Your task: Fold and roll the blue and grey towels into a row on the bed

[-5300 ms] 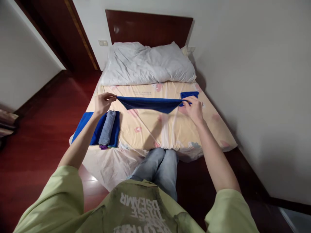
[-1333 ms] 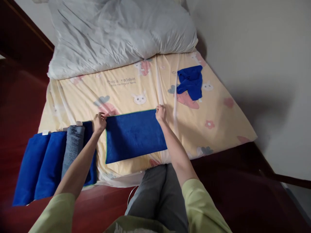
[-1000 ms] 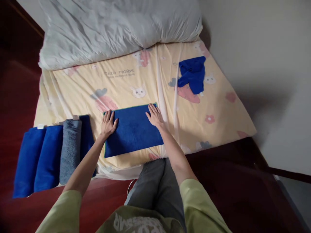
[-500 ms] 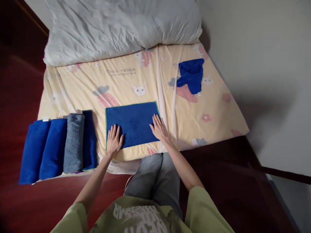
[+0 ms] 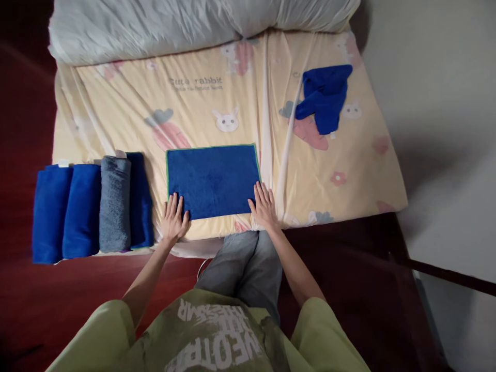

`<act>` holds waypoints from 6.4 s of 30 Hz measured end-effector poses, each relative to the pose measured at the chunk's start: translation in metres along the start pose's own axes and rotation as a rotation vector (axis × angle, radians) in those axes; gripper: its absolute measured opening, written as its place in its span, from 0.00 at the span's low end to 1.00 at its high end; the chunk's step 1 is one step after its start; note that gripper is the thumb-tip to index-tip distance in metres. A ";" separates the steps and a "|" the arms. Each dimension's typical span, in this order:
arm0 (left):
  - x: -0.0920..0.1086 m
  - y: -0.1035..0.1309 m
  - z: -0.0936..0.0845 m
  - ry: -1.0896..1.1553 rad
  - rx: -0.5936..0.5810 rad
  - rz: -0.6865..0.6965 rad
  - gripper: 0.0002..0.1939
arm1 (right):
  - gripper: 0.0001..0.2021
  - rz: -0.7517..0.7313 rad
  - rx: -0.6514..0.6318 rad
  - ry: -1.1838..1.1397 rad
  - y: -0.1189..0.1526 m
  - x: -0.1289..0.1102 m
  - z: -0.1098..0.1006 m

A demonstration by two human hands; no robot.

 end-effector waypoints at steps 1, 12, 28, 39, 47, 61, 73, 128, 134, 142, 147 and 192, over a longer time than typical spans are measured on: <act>-0.001 -0.001 0.001 0.003 -0.004 -0.006 0.36 | 0.34 0.001 -0.001 -0.003 0.000 0.000 0.001; 0.006 0.004 -0.011 0.076 0.040 0.039 0.34 | 0.32 -0.003 0.093 0.047 0.001 -0.005 0.007; -0.018 0.039 -0.013 0.270 0.206 0.036 0.23 | 0.32 -0.079 0.232 -0.282 0.043 -0.003 0.000; -0.035 0.038 0.000 0.429 0.469 0.175 0.20 | 0.26 0.088 0.464 -0.409 0.034 0.021 0.007; -0.040 0.036 0.004 0.512 0.497 0.123 0.23 | 0.21 0.024 0.410 -0.473 0.035 0.012 0.006; -0.041 0.055 -0.015 0.661 0.494 0.131 0.26 | 0.20 0.237 0.454 -0.637 0.057 0.008 0.000; -0.044 0.041 -0.015 0.650 0.322 0.084 0.17 | 0.19 0.312 0.378 -0.726 0.059 0.012 0.002; -0.027 0.025 -0.006 0.523 0.673 -0.268 0.14 | 0.20 0.387 0.482 -0.717 0.032 0.033 0.020; -0.021 0.021 -0.005 0.477 0.684 -0.318 0.14 | 0.21 0.440 0.600 -0.685 0.020 0.028 0.028; -0.020 0.011 -0.003 0.439 0.666 -0.345 0.14 | 0.20 0.487 0.637 -0.630 0.012 0.027 0.035; -0.015 0.007 -0.002 0.373 0.654 -0.367 0.14 | 0.21 0.475 0.660 -0.538 0.014 0.024 0.032; -0.006 0.017 -0.008 0.256 0.638 -0.286 0.13 | 0.21 0.456 0.669 -0.434 0.028 0.008 0.002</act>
Point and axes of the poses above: each hand's wrist, its own y-axis away from the middle knuckle, its own z-axis out of the palm, x = y × z, the point moved 2 cm from there along -y, towards the middle knuckle, and after that the axes turned 7 degrees about y, right-handed, at the moved point
